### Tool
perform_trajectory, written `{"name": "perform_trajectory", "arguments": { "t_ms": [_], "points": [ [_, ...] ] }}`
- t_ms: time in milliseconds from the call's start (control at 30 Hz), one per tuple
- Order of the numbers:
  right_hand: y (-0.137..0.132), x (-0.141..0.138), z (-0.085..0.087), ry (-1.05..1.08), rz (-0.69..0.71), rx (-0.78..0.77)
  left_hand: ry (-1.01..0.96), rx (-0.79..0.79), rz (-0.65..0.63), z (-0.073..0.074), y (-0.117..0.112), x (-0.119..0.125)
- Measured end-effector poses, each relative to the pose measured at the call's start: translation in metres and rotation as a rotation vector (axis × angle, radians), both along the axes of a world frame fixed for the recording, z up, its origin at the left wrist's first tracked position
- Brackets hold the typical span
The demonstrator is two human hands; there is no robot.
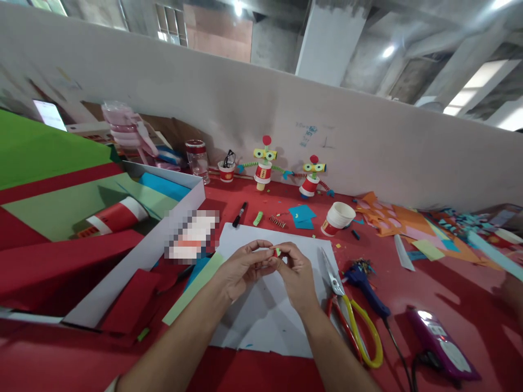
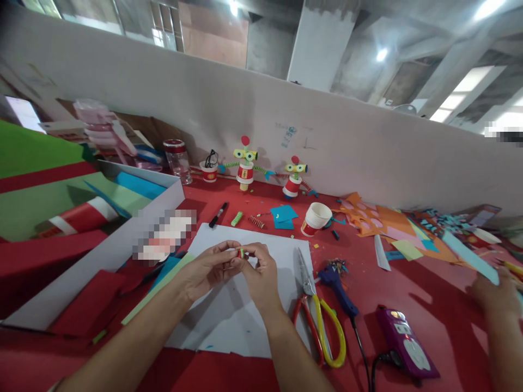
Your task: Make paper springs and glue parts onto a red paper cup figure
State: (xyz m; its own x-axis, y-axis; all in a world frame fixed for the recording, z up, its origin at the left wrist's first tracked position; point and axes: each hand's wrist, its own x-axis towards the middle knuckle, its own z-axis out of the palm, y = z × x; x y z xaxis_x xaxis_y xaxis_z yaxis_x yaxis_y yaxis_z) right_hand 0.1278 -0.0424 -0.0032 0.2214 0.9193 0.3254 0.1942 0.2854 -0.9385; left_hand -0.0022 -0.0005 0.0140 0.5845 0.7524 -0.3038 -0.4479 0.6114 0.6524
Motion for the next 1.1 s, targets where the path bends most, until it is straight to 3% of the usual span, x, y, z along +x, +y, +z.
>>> {"name": "perform_trajectory", "arguments": {
  "t_ms": [133,367,633,967,1100],
  "points": [
    [0.000,-0.002,-0.001,0.020,-0.007,-0.034,0.058,0.029,0.065,-0.003,0.000,0.002],
    [-0.001,-0.004,-0.006,0.110,0.026,-0.090,0.082,0.083,0.065,-0.004,0.003,0.001],
    [-0.003,-0.003,0.000,-0.006,-0.035,-0.044,0.001,0.094,0.089,-0.007,-0.002,0.003],
    [-0.001,-0.003,-0.011,0.145,0.007,-0.038,-0.030,0.043,0.021,-0.003,-0.001,0.002],
    [0.000,-0.003,-0.009,0.102,0.002,-0.039,-0.035,0.036,-0.006,-0.002,-0.001,-0.001]
  ]
}}
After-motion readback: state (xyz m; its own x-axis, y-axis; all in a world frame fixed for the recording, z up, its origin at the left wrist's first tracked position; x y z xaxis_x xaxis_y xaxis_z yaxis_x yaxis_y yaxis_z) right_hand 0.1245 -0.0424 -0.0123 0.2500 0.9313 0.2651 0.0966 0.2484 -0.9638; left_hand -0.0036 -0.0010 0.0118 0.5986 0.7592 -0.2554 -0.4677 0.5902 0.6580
